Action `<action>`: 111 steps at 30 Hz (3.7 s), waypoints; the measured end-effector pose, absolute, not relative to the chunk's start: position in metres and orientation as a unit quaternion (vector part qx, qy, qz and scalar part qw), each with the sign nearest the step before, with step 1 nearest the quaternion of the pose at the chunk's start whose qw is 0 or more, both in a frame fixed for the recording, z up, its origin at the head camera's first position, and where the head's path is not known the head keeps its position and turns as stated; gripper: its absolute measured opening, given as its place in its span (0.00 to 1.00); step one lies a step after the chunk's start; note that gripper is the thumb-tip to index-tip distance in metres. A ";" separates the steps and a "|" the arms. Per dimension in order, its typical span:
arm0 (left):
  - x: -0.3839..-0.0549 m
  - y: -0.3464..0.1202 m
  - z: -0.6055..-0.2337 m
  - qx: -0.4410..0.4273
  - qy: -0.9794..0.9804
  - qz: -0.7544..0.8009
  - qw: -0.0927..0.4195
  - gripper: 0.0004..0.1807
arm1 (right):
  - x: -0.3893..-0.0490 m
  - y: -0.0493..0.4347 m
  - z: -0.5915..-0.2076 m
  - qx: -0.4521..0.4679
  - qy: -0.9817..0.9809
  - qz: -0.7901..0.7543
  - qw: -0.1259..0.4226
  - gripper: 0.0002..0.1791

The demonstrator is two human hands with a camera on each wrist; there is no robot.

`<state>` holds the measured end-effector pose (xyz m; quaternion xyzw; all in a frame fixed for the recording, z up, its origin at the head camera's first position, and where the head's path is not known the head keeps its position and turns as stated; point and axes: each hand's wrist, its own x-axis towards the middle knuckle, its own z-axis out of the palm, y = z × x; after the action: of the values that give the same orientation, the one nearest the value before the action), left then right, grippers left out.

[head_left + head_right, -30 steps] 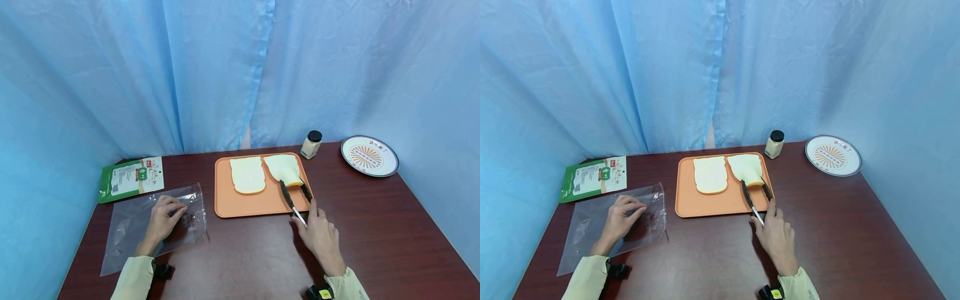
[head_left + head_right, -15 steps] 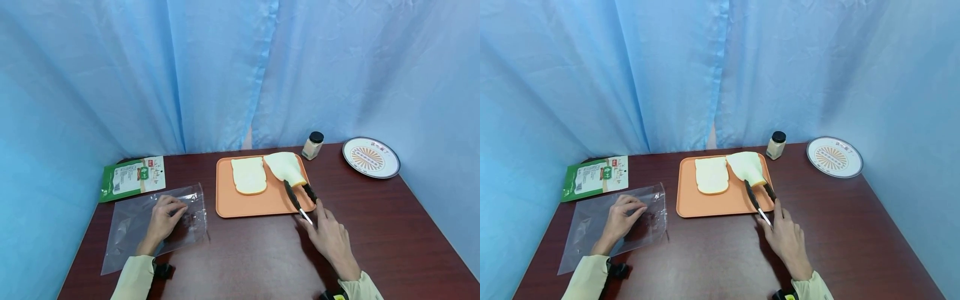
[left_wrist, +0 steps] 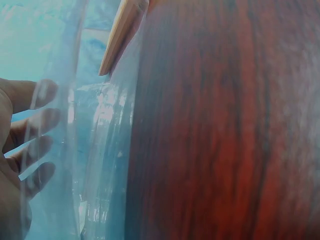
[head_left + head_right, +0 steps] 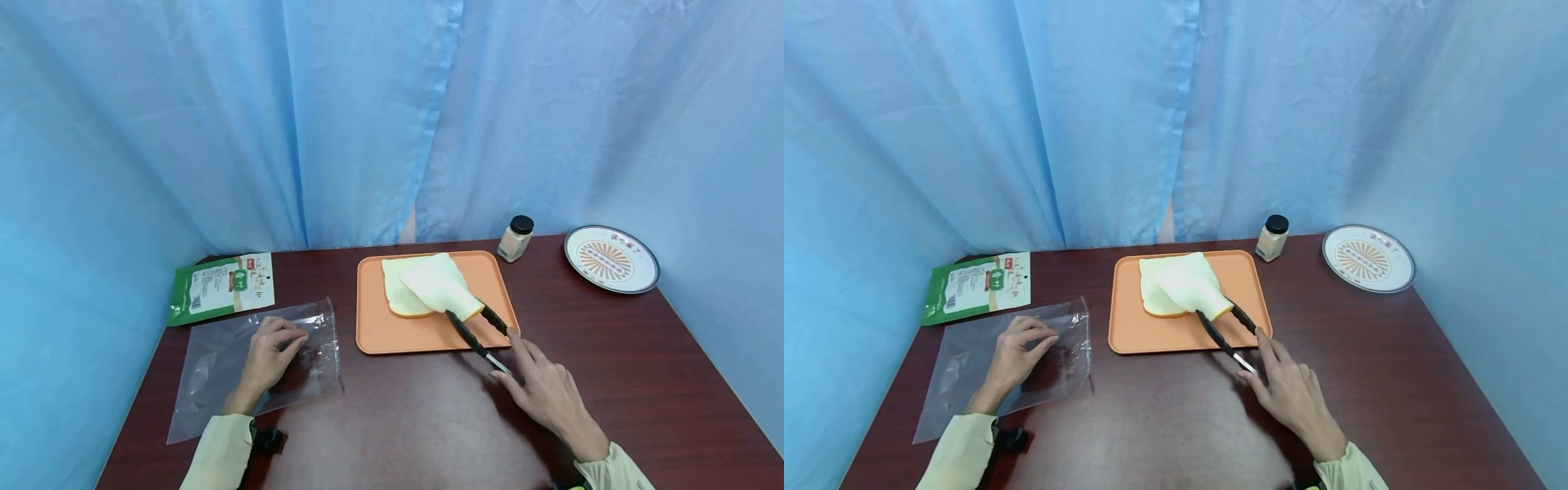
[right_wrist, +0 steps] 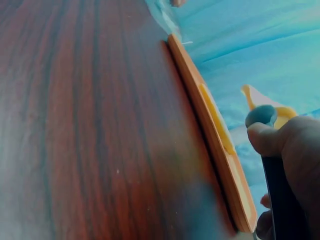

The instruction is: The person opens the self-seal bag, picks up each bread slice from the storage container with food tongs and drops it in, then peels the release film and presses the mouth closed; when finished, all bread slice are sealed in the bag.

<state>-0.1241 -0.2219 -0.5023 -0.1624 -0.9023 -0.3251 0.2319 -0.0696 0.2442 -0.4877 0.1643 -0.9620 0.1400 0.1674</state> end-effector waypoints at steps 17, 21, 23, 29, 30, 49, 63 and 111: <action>-0.120 -0.222 -0.498 -0.167 -0.898 -0.334 0.231 0.05 | -0.082 0.232 -0.493 0.361 -0.907 0.122 0.179 0.43; -0.119 -0.222 -0.498 -0.168 -0.897 -0.336 0.233 0.05 | -0.084 0.227 -0.492 0.384 -0.901 0.122 0.159 0.44; -0.118 -0.222 -0.497 -0.170 -0.896 -0.336 0.235 0.05 | -0.086 0.225 -0.493 0.399 -0.896 0.118 0.153 0.43; -0.117 -0.222 -0.498 -0.176 -0.893 -0.336 0.242 0.06 | -0.092 0.218 -0.494 0.437 -0.881 0.120 0.140 0.44; -0.117 -0.222 -0.498 -0.177 -0.893 -0.336 0.242 0.06 | -0.094 0.217 -0.494 0.441 -0.878 0.120 0.138 0.45; -0.113 -0.219 -0.497 -0.180 -0.892 -0.338 0.240 0.07 | -0.122 0.197 -0.487 0.497 -0.856 0.074 0.125 0.42; -0.113 -0.215 -0.496 -0.183 -0.888 -0.344 0.245 0.09 | -0.134 0.177 -0.486 0.509 -0.853 0.043 0.106 0.40; -0.109 -0.212 -0.490 -0.216 -0.859 -0.381 0.264 0.10 | -0.154 0.105 -0.482 0.554 -0.824 0.021 0.120 0.39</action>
<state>-0.1089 -0.2117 -0.4898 -0.2160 -0.8592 -0.3814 0.2640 -0.1544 0.1054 -0.4822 0.5536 -0.8239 0.0205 0.1199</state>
